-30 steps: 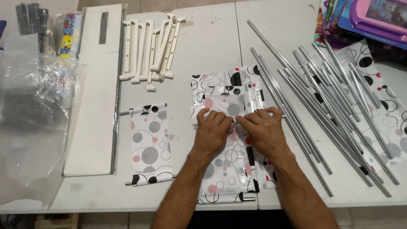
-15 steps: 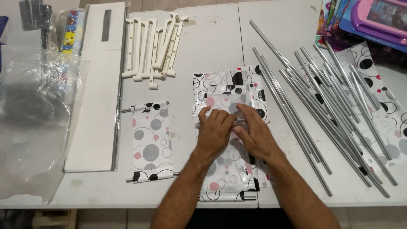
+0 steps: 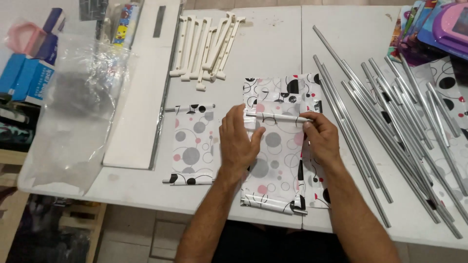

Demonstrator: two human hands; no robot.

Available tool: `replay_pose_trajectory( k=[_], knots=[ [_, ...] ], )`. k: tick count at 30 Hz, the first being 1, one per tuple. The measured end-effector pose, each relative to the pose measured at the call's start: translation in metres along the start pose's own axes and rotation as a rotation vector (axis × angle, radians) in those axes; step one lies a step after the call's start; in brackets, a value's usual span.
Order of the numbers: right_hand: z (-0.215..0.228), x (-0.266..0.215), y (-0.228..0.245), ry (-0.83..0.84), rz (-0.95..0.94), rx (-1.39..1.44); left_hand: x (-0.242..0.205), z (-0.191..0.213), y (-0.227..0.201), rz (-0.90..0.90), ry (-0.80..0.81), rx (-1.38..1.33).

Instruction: Assembling a multi-tier shelf by threading metal support rods through fabric liners.

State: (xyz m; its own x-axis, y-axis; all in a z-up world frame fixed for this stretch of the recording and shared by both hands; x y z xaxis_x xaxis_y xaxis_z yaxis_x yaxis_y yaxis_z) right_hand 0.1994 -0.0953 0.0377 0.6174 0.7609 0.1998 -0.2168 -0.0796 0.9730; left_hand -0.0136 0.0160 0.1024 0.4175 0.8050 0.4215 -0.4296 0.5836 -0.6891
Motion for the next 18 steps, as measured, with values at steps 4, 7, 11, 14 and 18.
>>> replay_pose_trajectory(
  k=[4,7,11,14,18],
  knots=[
    [-0.005,-0.003,0.0,-0.031,-0.029,0.113,-0.042,0.01,0.025,0.461,0.423,-0.025],
    [-0.017,-0.011,0.008,-0.048,-0.097,0.273,-0.079,0.01,0.041,0.39,0.408,-0.012],
    [-0.023,-0.011,-0.008,0.089,-0.085,0.246,-0.106,0.021,0.052,0.545,0.35,-0.168],
    [-0.039,-0.012,0.006,0.249,-0.061,0.256,-0.09,0.052,0.059,0.659,0.226,-0.22],
    [-0.049,-0.017,-0.017,0.385,-0.041,0.356,-0.064,0.122,0.051,0.754,0.15,-0.05]
  ],
)
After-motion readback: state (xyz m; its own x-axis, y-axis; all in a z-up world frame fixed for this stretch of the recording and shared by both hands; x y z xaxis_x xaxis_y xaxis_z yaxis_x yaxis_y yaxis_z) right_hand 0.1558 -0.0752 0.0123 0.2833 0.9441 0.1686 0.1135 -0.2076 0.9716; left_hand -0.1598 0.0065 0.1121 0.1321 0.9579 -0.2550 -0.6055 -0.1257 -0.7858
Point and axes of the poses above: each hand's wrist, its own x-axis towards the middle knuckle, its own z-axis out of the back of the hand, y = z × x, the point moved 6 cm from there along x, towards the middle knuckle, and after that the axes turned 5 degrees about z, right-handed, at the moved point
